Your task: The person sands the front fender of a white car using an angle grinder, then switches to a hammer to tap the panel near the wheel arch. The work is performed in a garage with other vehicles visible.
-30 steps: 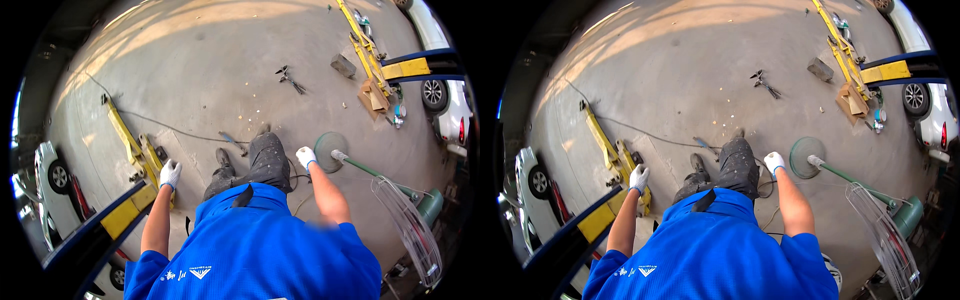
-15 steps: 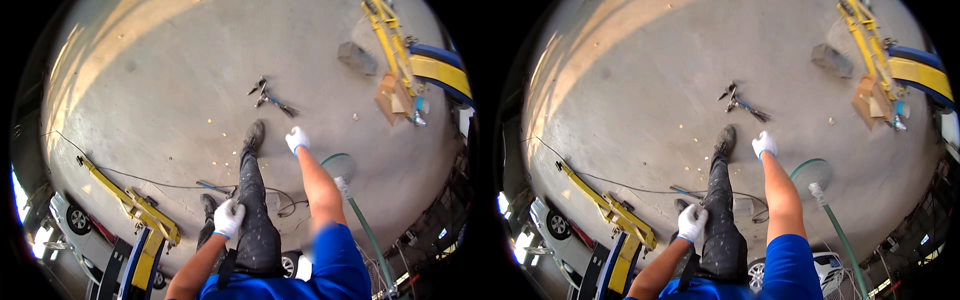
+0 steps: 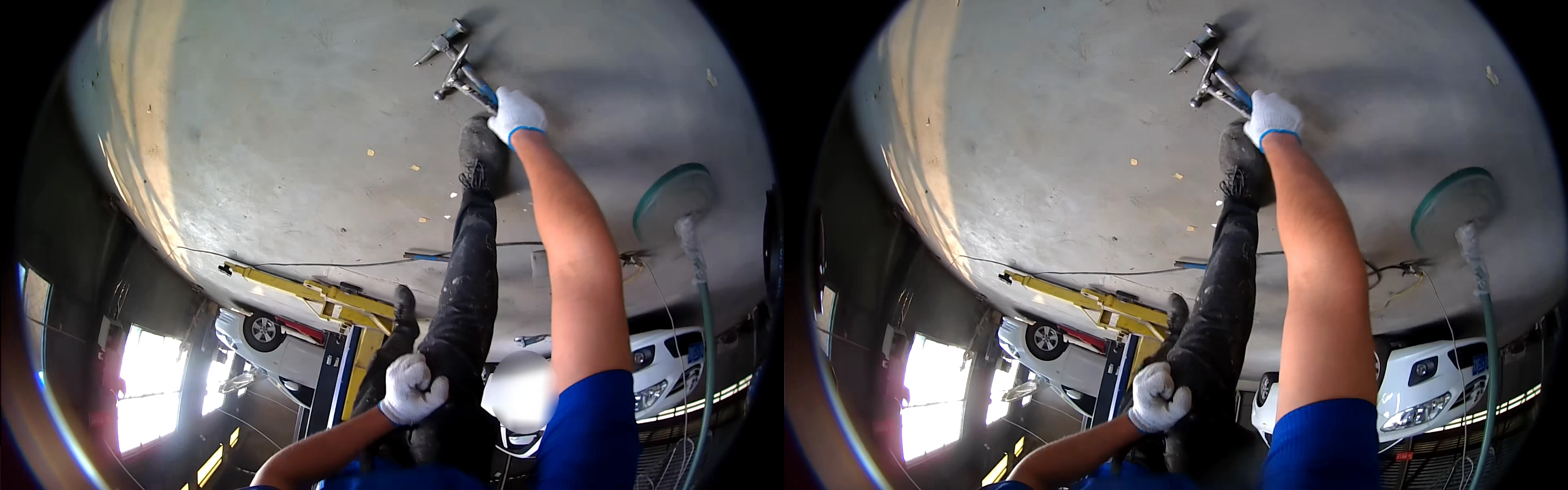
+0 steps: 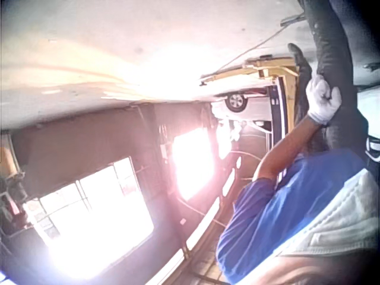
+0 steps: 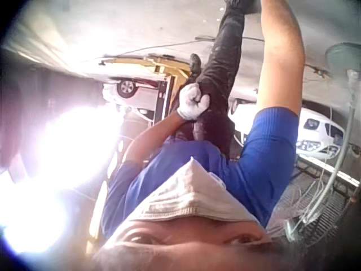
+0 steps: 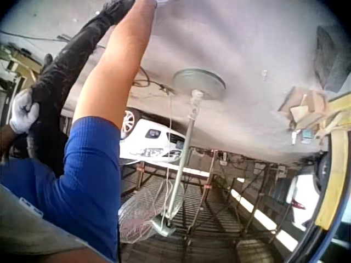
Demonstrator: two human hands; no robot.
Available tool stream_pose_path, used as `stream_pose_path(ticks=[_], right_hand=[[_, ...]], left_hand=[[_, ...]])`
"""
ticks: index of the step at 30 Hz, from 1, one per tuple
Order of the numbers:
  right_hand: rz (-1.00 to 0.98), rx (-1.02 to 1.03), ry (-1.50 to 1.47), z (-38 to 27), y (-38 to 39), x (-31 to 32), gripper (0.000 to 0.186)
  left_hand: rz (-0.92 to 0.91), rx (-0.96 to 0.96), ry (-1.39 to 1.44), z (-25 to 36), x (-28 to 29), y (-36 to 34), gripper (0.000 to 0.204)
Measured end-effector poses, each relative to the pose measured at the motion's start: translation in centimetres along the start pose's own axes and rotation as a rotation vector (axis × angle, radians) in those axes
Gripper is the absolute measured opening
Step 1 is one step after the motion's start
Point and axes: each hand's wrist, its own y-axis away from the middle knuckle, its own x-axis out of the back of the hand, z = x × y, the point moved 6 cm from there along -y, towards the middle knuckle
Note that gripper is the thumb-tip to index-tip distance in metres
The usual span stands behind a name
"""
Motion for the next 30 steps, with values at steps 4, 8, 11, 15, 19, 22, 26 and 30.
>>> stream_pose_path(ticks=[4, 8, 11, 15, 19, 22, 26, 30], right_hand=[[-0.232, -0.244, -0.365, -1.7, 8.4, -2.1, 0.047], [-0.391, -0.568, -0.846, -0.8, 18.5, -4.9, 0.037], [-0.393, -0.669, -1.159, -0.5, 30.4, -11.2, 0.034], [-0.33, -0.8, -1.177, -4.5, 50.9, -12.1, 0.03], [-0.408, -0.695, -1.241, -11.6, 66.7, -26.2, 0.028], [-0.39, -0.665, -1.466, -19.6, 77.8, -36.4, 0.027], [-0.66, -0.605, -1.845, -35.5, 89.9, -45.5, 0.024], [-0.475, -0.823, -2.045, -48.3, 97.2, -57.4, 0.021]], left_hand=[[-0.062, 0.027, -0.085, -2.8, 0.9, 1.7, 0.034], [-0.203, 0.025, -0.308, -4.4, 3.2, 3.1, 0.031], [-0.398, 0.016, -0.533, -5.3, 5.5, 4.3, 0.037], [-0.211, -0.18, -0.68, -4.8, 19.5, 5.9, 0.053], [0.021, 0.036, -0.648, -10.9, 44.1, 6.8, 0.047], [0.067, 0.217, -0.612, -19.7, 65.1, 6.9, 0.056], [0.075, 0.14, -1.35, -15.5, 79.3, 12.5, 0.055], [0.082, 0.239, -0.877, -14.9, 72.1, 14.2, 0.032]])
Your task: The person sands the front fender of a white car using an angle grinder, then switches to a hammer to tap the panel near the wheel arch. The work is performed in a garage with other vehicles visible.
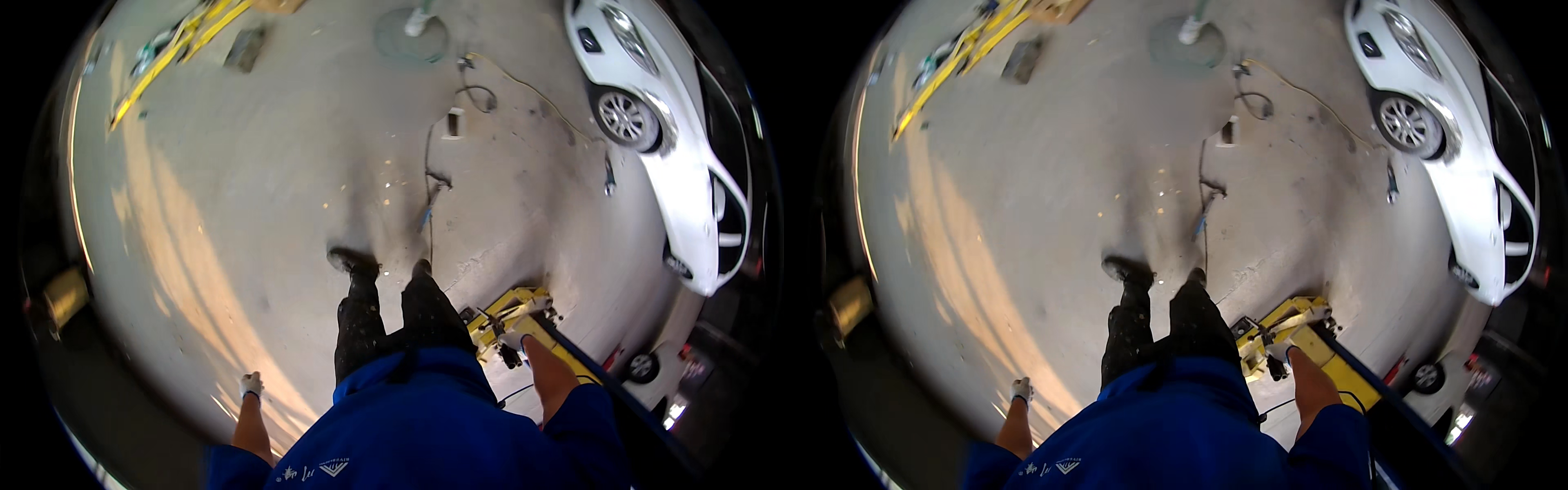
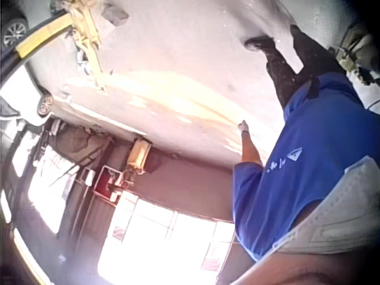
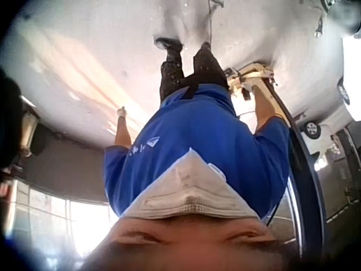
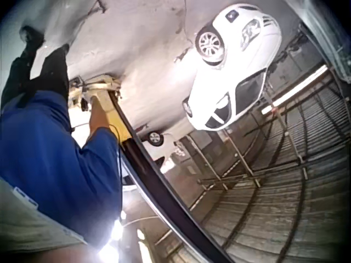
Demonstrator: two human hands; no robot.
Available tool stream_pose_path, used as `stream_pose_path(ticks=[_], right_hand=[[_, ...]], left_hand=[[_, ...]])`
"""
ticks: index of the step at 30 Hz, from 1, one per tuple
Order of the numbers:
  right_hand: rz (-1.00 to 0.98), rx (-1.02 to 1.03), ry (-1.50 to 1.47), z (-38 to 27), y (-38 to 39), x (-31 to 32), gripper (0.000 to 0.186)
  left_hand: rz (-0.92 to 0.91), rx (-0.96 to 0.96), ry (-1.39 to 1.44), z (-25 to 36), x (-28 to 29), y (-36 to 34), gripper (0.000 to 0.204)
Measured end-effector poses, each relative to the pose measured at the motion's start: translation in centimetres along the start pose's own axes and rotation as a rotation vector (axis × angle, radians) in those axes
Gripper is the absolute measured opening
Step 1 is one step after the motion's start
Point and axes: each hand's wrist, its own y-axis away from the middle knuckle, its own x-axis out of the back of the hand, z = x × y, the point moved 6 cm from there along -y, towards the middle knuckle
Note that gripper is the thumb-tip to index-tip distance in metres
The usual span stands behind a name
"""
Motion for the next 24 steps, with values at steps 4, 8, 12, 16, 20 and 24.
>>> stream_pose_path(ticks=[4, 8, 12, 16, 20, 24], right_hand=[[-0.021, 0.094, -0.134, 9.5, -4.0, -0.6, 0.026], [0.0, 0.106, -0.565, 12.5, -2.4, -1.7, 0.024], [-0.112, 0.212, -0.718, 14.7, -3.0, 2.5, 0.024], [0.195, 0.397, -0.768, 17.9, -8.4, 7.5, 0.03], [0.027, 0.343, -1.067, 21.9, -10.0, 7.0, 0.027], [0.166, 0.438, -0.851, 20.6, -13.0, 13.3, 0.024]], left_hand=[[-0.224, -0.497, -0.036, 21.1, -15.1, 9.5, 0.019], [-0.496, -0.912, 0.051, 39.2, -28.6, 29.8, 0.022], [-0.363, -1.318, -0.383, 45.4, -37.2, 47.7, 0.023], [-0.282, -1.587, -0.743, 49.0, -45.8, 54.4, 0.029], [-0.227, -1.457, -1.021, 51.8, -52.2, 51.2, 0.039], [-0.303, -1.218, -1.413, 56.3, -52.4, 43.3, 0.077]])
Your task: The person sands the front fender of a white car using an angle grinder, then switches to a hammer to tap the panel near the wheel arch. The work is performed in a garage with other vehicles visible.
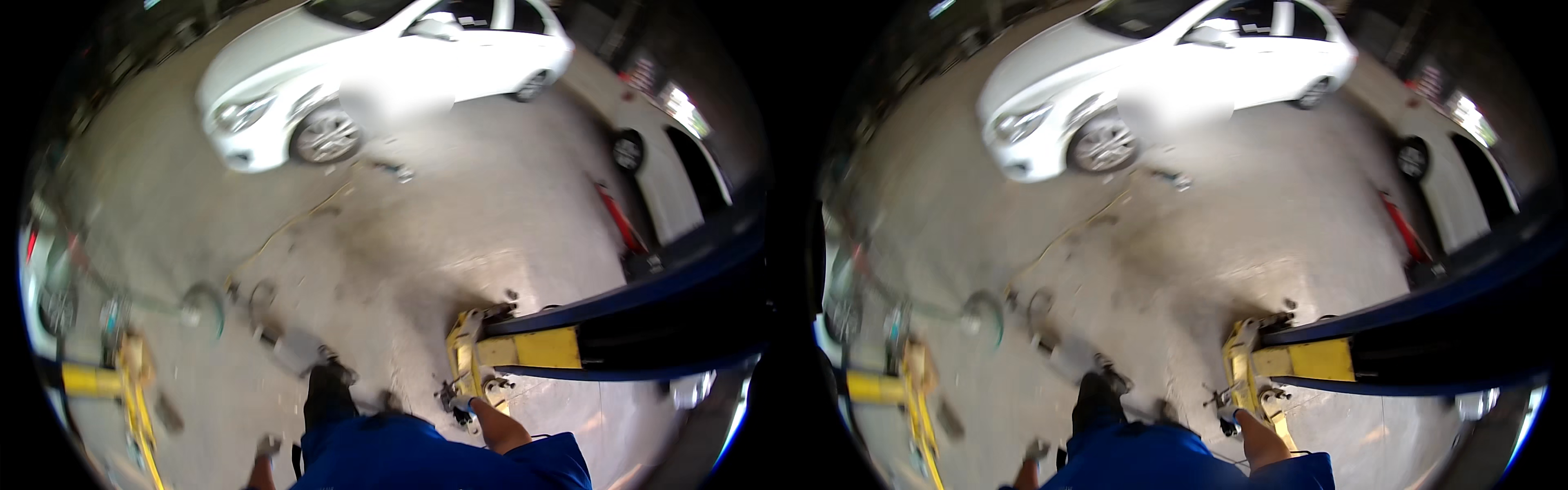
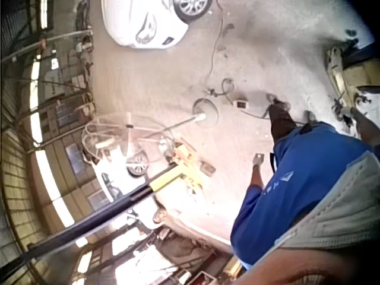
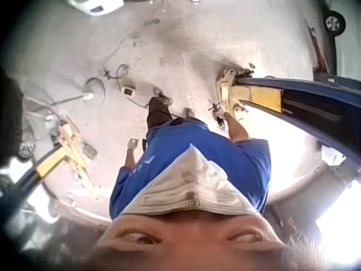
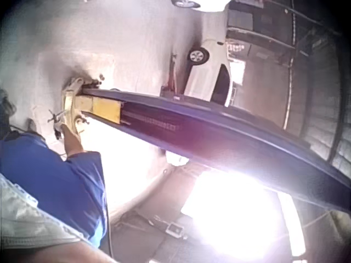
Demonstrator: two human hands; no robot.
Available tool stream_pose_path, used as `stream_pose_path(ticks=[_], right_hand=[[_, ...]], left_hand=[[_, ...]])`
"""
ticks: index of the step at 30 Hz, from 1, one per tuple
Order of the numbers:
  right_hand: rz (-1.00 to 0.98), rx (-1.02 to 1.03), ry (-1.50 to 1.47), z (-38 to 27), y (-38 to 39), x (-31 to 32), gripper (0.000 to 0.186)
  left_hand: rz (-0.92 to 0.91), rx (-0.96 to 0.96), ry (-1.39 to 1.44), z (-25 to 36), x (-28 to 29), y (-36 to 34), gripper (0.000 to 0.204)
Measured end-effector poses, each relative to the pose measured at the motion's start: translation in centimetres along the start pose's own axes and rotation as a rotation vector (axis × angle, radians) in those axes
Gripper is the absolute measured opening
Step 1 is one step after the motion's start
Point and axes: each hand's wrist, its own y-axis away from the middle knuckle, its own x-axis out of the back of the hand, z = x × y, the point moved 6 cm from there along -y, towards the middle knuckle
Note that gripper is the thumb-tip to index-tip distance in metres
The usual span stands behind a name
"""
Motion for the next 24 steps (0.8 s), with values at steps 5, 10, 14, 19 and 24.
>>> stream_pose_path(ticks=[5, 10, 14, 19, 24], right_hand=[[0.065, -0.24, -0.179, -0.9, -1.3, 4.5, 0.023], [0.039, -0.412, -0.684, -6.9, 0.7, 4.8, 0.022], [0.028, -0.454, -0.894, -13.7, 1.1, 6.1, 0.022], [-0.148, -0.395, -0.893, -25.2, -5.5, 12.6, 0.024], [-0.154, -0.295, -0.758, -34.2, -13.9, 21.5, 0.024]], left_hand=[[-0.093, -0.123, -0.298, 13.5, 7.6, -13.3, 0.061], [-0.006, -0.288, -0.368, 24.7, 22.4, -25.7, 0.046], [0.246, -0.387, -0.208, 36.3, 36.8, -35.9, 0.036], [0.352, -0.542, 0.287, 53.7, 51.4, -49.8, 0.028], [0.328, -0.708, 0.048, 68.9, 53.6, -53.0, 0.029]])
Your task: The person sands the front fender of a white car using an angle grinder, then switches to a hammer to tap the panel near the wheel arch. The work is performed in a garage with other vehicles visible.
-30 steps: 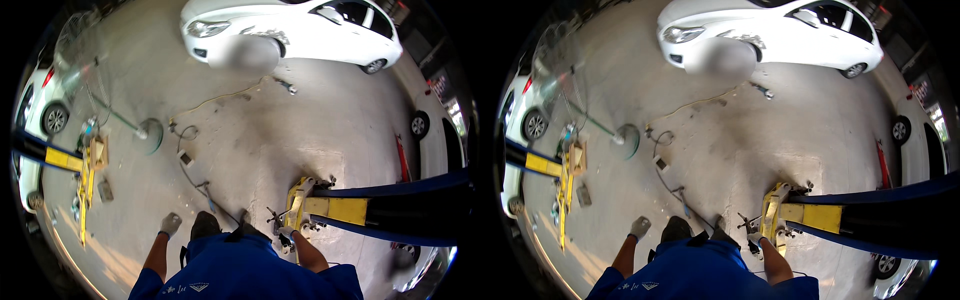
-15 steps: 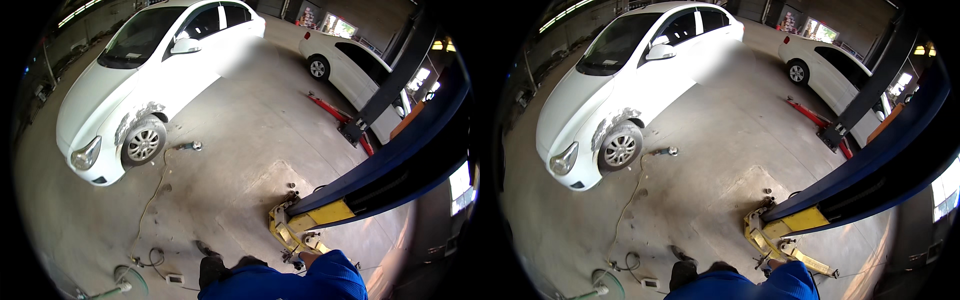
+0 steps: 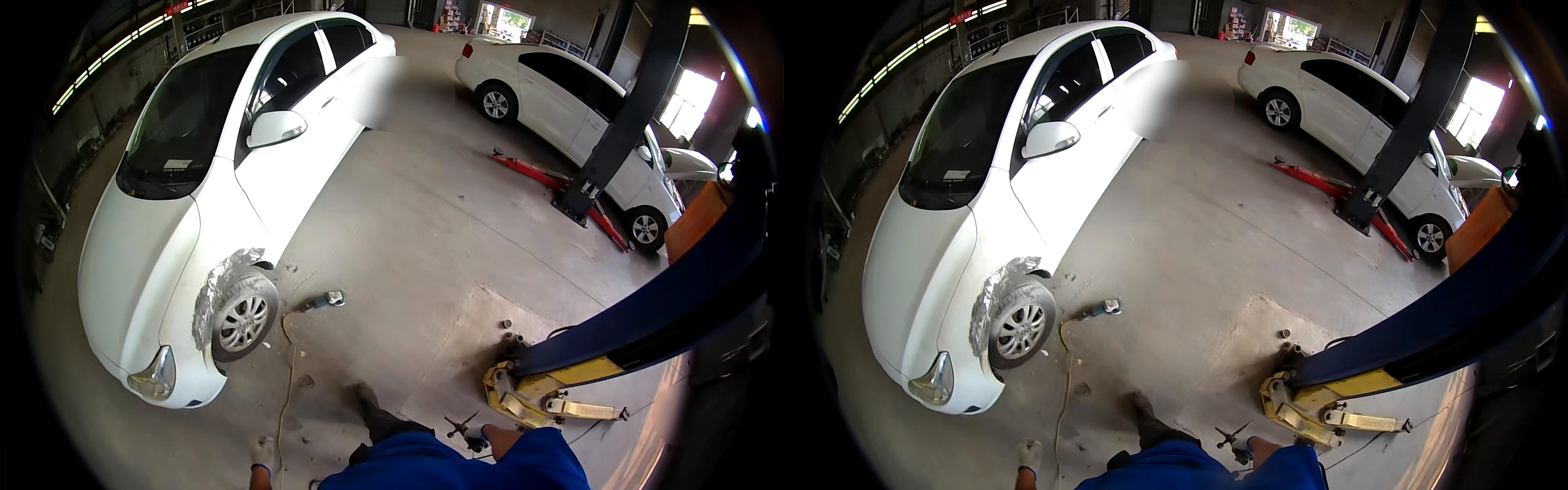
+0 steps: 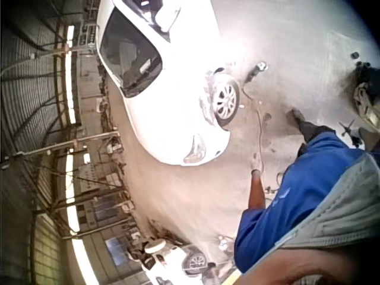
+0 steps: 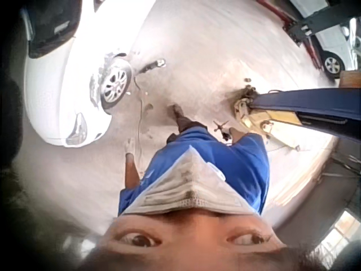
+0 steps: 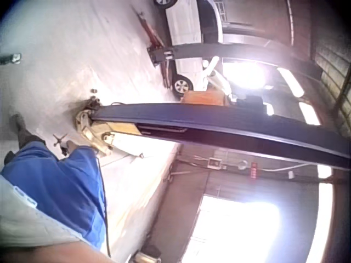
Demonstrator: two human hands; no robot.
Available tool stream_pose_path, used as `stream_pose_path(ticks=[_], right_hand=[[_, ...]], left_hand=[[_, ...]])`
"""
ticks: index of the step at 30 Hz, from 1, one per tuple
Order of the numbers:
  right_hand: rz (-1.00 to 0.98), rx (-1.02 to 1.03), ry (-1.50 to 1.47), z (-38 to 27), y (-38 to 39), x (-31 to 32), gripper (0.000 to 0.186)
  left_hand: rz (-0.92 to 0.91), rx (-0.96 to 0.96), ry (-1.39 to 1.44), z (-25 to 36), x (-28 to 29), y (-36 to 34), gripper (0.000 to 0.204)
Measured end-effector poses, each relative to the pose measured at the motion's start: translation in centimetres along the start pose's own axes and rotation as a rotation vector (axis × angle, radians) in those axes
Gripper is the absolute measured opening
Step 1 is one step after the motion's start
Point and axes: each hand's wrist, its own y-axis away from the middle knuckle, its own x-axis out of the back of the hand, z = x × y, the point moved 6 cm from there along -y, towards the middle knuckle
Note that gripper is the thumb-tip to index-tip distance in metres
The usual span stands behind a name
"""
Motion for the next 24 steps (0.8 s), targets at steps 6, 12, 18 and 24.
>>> stream_pose_path(ticks=[6, 12, 18, 24], right_hand=[[0.071, -0.053, 0.08, -20.6, 4.1, 1.9, 0.018], [0.266, 0.205, -0.084, -41.1, 10.3, 5.0, 0.025], [0.19, 0.217, -0.352, -51.8, 13.2, 1.0, 0.024], [0.072, 0.272, -0.464, -57.7, 15.1, -3.9, 0.027]], left_hand=[[-0.293, 0.235, -0.292, 0.7, 2.2, -1.1, 0.034], [-0.514, 0.088, -0.612, -5.9, 4.6, -9.9, 0.066], [0.194, -0.408, -0.192, 13.0, 17.0, -29.3, 0.031], [0.555, -0.689, -0.3, 30.1, 29.8, -47.1, 0.046]])
